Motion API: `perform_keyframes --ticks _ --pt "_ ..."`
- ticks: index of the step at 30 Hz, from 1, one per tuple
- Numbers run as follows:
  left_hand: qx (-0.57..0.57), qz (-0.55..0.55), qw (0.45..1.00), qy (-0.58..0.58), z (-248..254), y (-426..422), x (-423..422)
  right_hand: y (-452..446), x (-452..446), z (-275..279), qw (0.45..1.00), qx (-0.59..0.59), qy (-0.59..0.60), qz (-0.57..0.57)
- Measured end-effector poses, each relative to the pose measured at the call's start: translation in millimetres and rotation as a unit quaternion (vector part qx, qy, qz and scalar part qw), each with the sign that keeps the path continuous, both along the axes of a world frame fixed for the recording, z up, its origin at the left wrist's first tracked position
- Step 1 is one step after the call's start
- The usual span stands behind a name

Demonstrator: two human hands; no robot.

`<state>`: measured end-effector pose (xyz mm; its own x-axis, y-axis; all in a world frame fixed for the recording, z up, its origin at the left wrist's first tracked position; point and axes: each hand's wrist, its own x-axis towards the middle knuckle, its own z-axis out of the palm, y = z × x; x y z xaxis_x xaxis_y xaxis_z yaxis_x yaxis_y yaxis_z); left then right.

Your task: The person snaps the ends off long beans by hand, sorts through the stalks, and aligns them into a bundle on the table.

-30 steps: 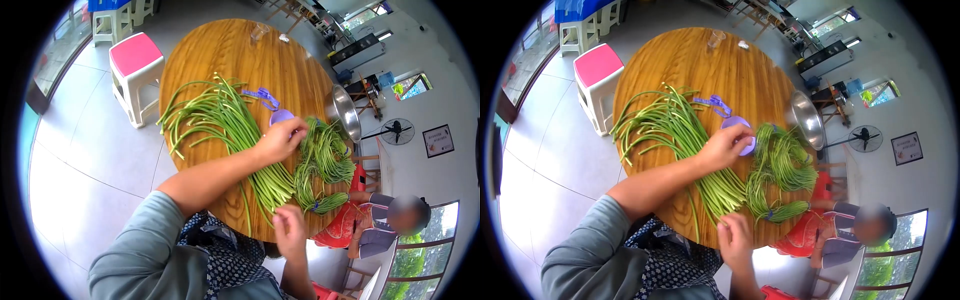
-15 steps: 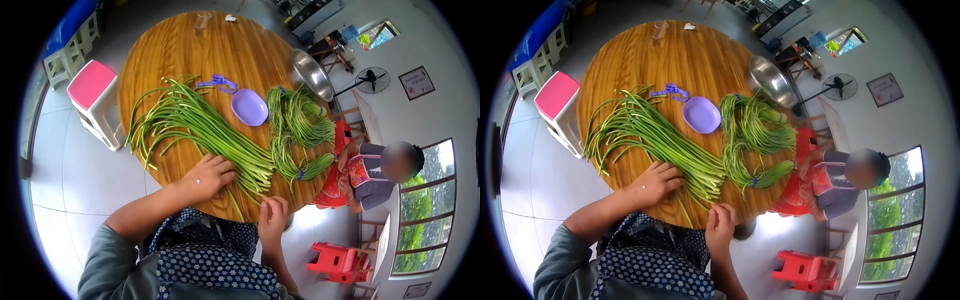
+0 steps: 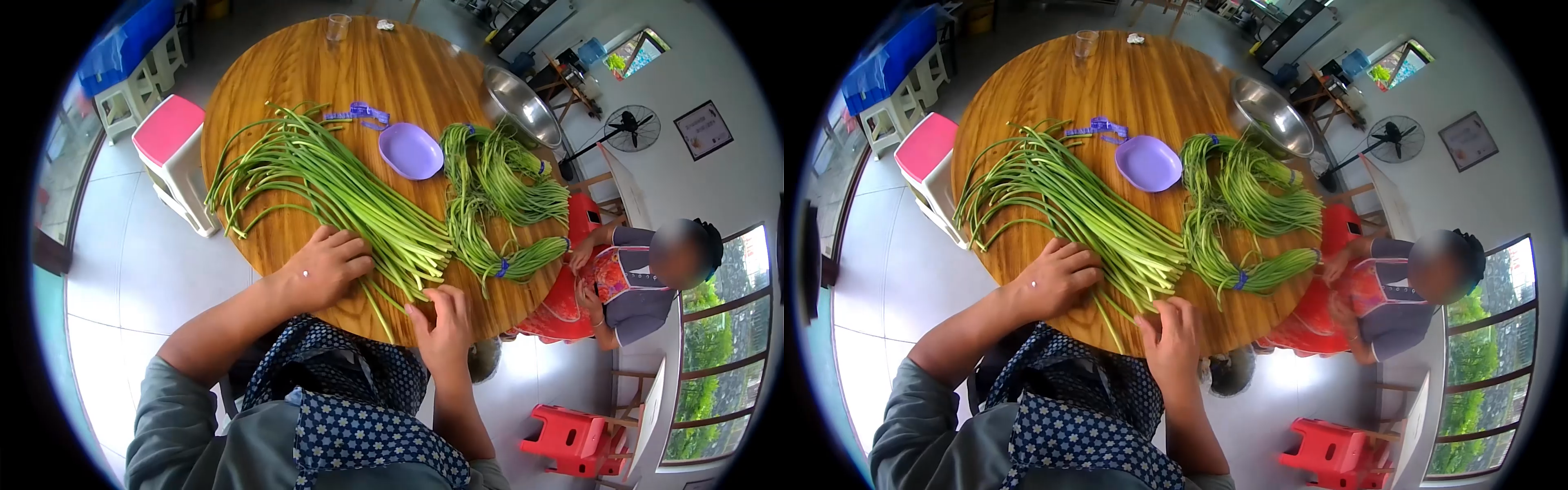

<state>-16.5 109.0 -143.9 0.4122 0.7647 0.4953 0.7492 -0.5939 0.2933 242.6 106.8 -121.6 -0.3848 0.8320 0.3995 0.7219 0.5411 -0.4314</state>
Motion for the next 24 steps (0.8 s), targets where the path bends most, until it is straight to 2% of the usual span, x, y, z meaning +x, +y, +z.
perform_keyframes --ticks 4,6,10,12,14,16,20,24 --pt "0.02 -0.004 0.999 0.031 13 10 2 -1 -2 -9 1.0 0.0 -0.024 -0.011" --pt "0.005 -0.031 0.997 0.066 16 15 0 5 -6 -7 0.998 0.059 -0.023 -0.014" --pt "0.002 -0.05 0.997 0.053 15 24 3 34 -14 13 0.988 0.142 -0.037 -0.043" --pt "-0.036 -0.08 0.993 0.083 21 31 1 42 -18 29 0.985 0.169 0.01 -0.043" --pt "-0.02 -0.084 0.994 0.068 15 30 3 34 -19 33 0.988 0.146 0.047 -0.025" --pt "-0.009 -0.091 0.994 0.058 8 26 4 23 -21 29 0.994 0.047 0.055 0.076" --pt "-0.008 -0.084 0.996 0.021 -5 24 4 34 -20 -1 0.995 0.033 0.022 0.096" --pt "0.04 -0.066 0.997 -0.007 -9 17 5 34 -24 4 0.995 0.002 0.016 0.098"
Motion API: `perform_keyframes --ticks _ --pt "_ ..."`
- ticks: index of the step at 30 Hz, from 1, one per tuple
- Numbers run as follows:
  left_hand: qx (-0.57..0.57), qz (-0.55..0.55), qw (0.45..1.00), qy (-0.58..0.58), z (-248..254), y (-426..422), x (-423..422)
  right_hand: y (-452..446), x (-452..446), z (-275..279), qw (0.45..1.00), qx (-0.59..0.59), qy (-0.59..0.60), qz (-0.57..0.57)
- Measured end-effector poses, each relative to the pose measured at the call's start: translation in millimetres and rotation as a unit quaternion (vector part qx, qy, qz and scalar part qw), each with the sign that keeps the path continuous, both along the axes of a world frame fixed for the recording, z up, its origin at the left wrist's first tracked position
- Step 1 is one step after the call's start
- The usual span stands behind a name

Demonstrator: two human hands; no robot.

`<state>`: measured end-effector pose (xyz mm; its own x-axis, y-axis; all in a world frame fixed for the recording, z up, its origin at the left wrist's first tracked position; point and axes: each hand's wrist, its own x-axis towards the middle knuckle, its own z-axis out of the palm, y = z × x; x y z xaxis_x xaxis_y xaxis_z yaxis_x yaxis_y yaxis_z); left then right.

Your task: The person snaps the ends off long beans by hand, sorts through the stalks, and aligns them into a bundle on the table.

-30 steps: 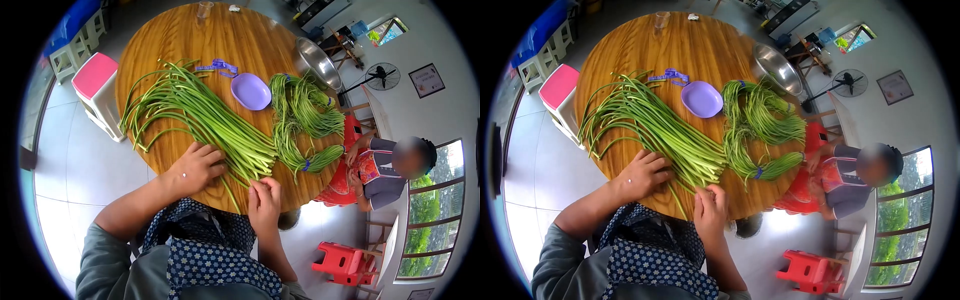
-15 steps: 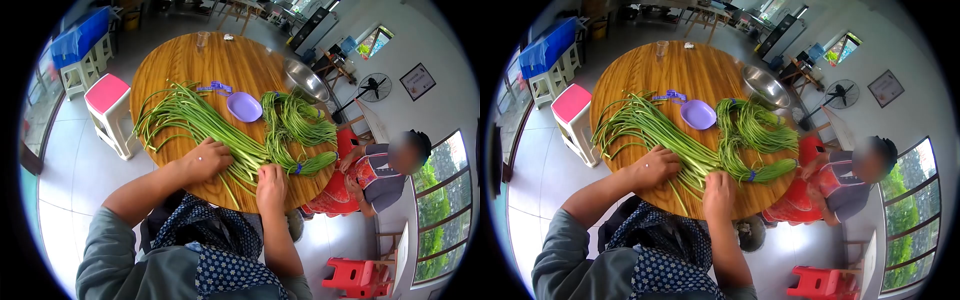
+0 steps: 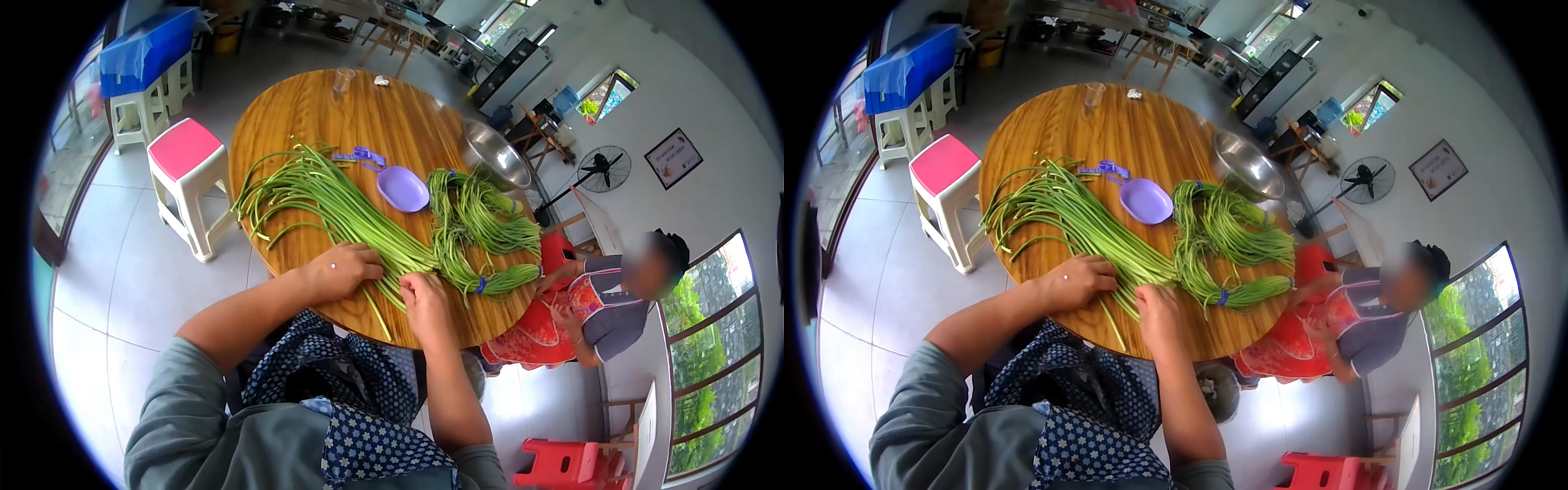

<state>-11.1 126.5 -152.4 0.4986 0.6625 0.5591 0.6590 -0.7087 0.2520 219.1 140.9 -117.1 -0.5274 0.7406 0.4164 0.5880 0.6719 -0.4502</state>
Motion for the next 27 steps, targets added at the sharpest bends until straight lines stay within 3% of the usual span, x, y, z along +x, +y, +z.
perform_keyframes --ticks 4,7,10,12,14,16,18,20,22,27 --pt "-0.02 0.015 1.0 -0.004 1 -6 1 3 -2 -8 0.998 0.048 -0.045 0.005" --pt "-0.016 0.017 1.0 -0.006 3 -6 2 0 -3 -14 0.999 0.042 0.017 0.023" --pt "-0.049 0.016 0.999 0.011 8 -6 3 -7 9 -12 0.997 -0.021 0.059 -0.045" --pt "-0.022 0.034 0.999 -0.004 6 -7 5 -11 29 -7 0.958 -0.1 0.245 -0.106" --pt "-0.041 0.043 0.998 0.017 11 -5 7 -15 55 6 0.921 -0.023 0.358 -0.153" --pt "-0.055 0.056 0.996 0.035 15 1 8 -11 94 5 0.912 -0.033 0.328 -0.243" --pt "-0.081 0.03 0.994 0.073 18 9 12 -10 109 -2 0.917 -0.025 0.301 -0.261" --pt "-0.08 0.005 0.995 0.059 20 16 10 -23 100 6 0.948 -0.083 0.172 -0.256" --pt "-0.091 -0.022 0.995 0.045 16 19 9 -28 78 9 0.962 -0.108 0.178 -0.175" --pt "-0.143 -0.02 0.989 0.013 22 25 10 -15 32 7 0.993 -0.045 0.086 -0.061"
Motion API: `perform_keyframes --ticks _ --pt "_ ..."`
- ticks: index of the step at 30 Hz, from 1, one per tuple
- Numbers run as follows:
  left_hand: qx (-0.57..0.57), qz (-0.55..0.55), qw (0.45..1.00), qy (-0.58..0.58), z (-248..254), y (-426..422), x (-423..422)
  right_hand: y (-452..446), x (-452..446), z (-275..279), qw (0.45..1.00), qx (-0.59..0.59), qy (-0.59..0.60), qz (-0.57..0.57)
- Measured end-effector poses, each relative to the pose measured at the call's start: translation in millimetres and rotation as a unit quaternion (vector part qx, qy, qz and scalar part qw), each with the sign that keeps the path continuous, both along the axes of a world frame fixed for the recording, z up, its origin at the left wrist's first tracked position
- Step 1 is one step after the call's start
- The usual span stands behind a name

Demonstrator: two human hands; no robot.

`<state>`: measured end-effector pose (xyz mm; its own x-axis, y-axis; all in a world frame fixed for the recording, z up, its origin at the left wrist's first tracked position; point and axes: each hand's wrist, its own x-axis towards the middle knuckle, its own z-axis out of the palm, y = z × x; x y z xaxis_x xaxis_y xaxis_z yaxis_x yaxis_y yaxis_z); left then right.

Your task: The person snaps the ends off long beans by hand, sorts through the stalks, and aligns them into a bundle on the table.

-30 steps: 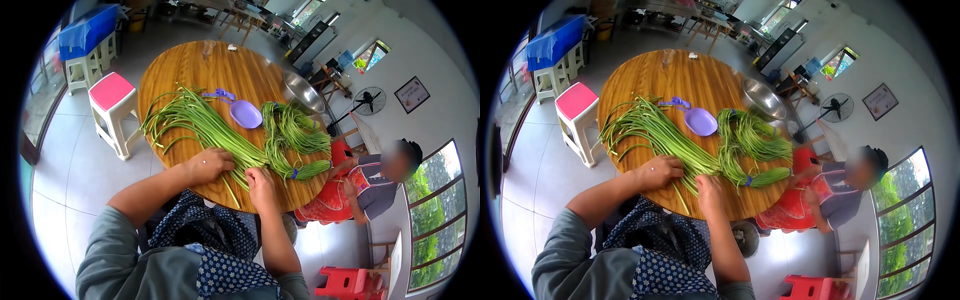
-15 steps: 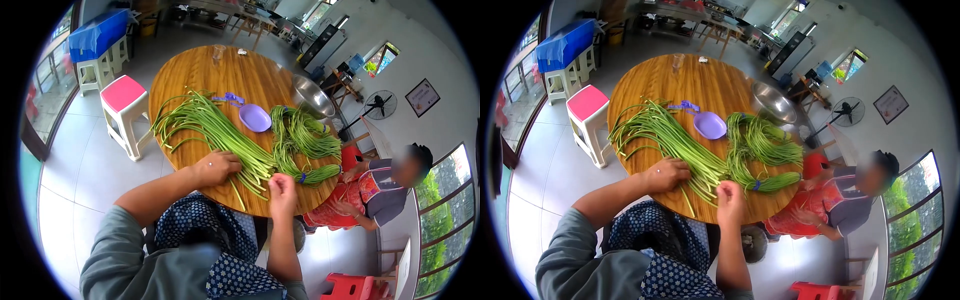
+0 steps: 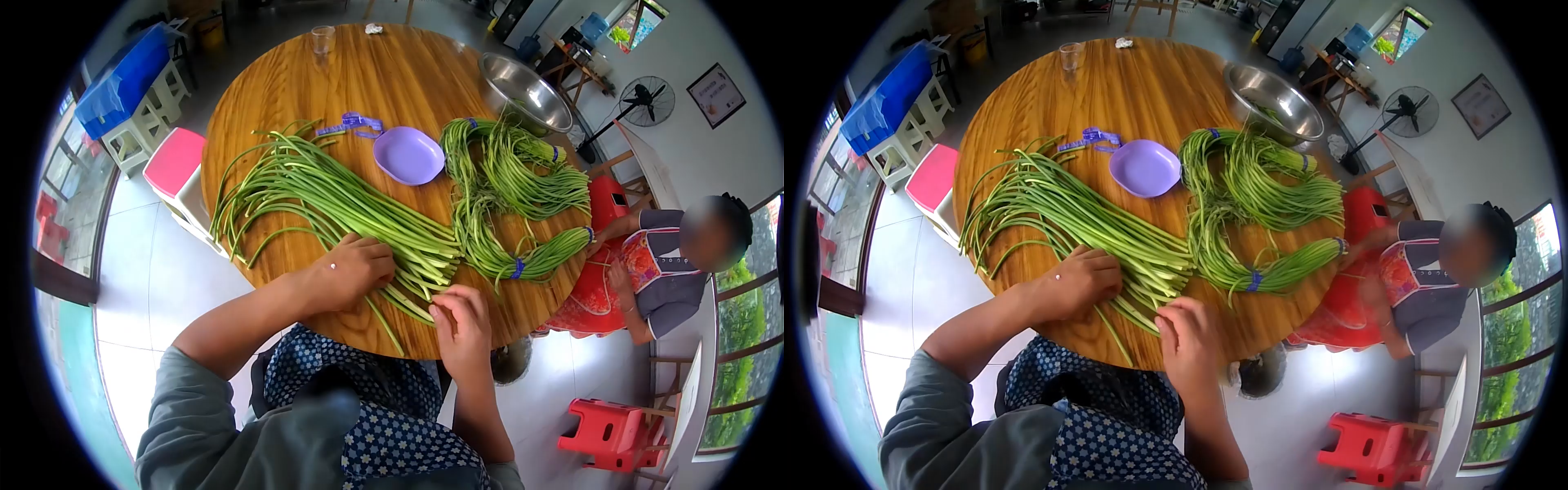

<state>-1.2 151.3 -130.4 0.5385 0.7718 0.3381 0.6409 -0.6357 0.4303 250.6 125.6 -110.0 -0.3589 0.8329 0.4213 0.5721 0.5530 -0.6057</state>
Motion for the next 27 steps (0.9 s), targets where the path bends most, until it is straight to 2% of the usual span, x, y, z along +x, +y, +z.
perform_keyframes --ticks 4,6,9,17,27 --pt "-0.036 -0.009 0.999 -0.02 7 9 -8 12 -10 11 0.999 -0.028 0.03 0.019" --pt "-0.014 -0.01 0.995 -0.093 12 14 -11 19 -12 23 0.999 -0.021 0.024 0.018" --pt "-0.013 0.009 0.994 -0.106 23 16 -11 32 -17 39 1.0 -0.001 -0.002 0.014" --pt "0.122 0.026 0.99 -0.064 50 13 -19 42 -32 49 0.999 0.021 0.024 0.024" --pt "0.158 0.019 0.987 -0.009 64 6 -16 39 -34 51 0.996 0.073 0.04 0.041"
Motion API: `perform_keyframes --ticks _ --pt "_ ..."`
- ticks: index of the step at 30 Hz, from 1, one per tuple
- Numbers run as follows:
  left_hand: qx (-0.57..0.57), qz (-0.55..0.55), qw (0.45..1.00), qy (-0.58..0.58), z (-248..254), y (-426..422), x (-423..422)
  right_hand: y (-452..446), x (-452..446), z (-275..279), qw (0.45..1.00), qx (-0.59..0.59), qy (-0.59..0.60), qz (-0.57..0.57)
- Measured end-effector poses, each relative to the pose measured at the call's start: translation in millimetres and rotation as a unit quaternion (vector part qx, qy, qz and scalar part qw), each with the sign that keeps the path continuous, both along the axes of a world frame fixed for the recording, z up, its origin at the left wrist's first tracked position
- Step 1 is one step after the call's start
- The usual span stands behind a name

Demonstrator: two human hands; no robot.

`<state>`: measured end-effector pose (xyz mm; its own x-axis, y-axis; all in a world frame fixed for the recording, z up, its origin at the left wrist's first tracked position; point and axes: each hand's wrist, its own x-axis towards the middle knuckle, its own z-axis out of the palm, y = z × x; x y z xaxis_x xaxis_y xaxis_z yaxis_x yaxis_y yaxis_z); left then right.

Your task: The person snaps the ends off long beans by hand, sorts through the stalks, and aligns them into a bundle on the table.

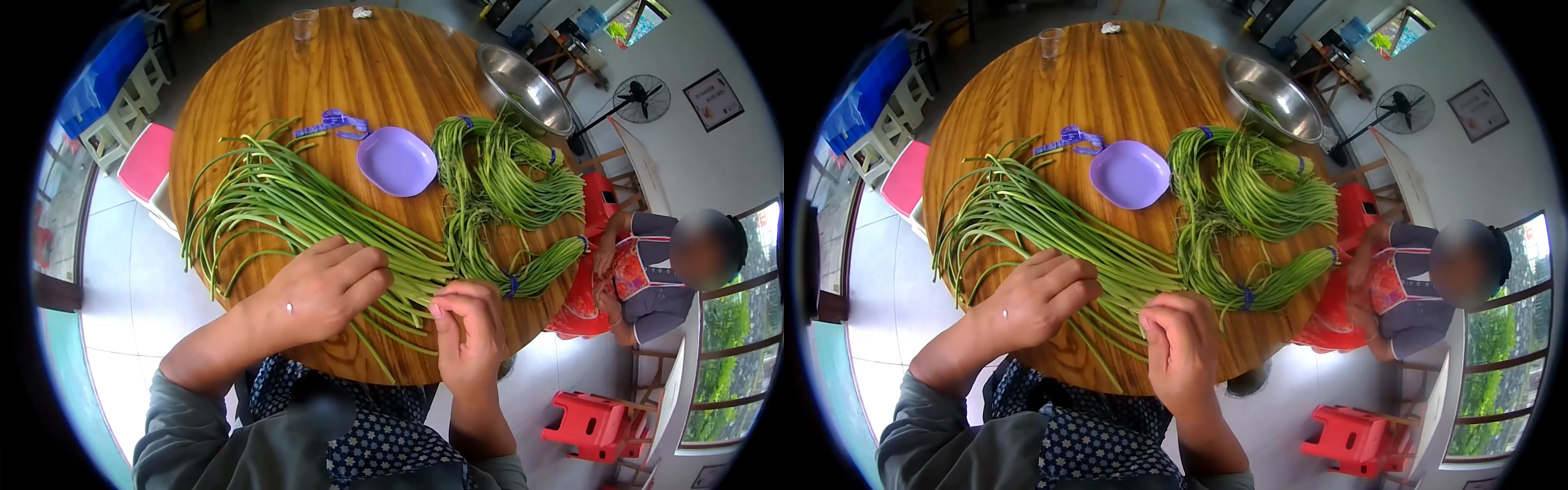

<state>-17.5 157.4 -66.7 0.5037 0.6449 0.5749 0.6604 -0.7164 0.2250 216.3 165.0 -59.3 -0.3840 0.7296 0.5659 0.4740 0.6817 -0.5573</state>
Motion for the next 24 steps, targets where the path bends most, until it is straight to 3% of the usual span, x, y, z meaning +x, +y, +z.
perform_keyframes --ticks 14,24 --pt "-0.035 -0.02 0.999 -0.025 2 -4 7 -3 6 -3 1.0 -0.018 -0.012 0.016" --pt "-0.048 -0.021 0.999 0.007 0 -8 6 -5 2 -11 0.999 0.043 0.004 0.022"
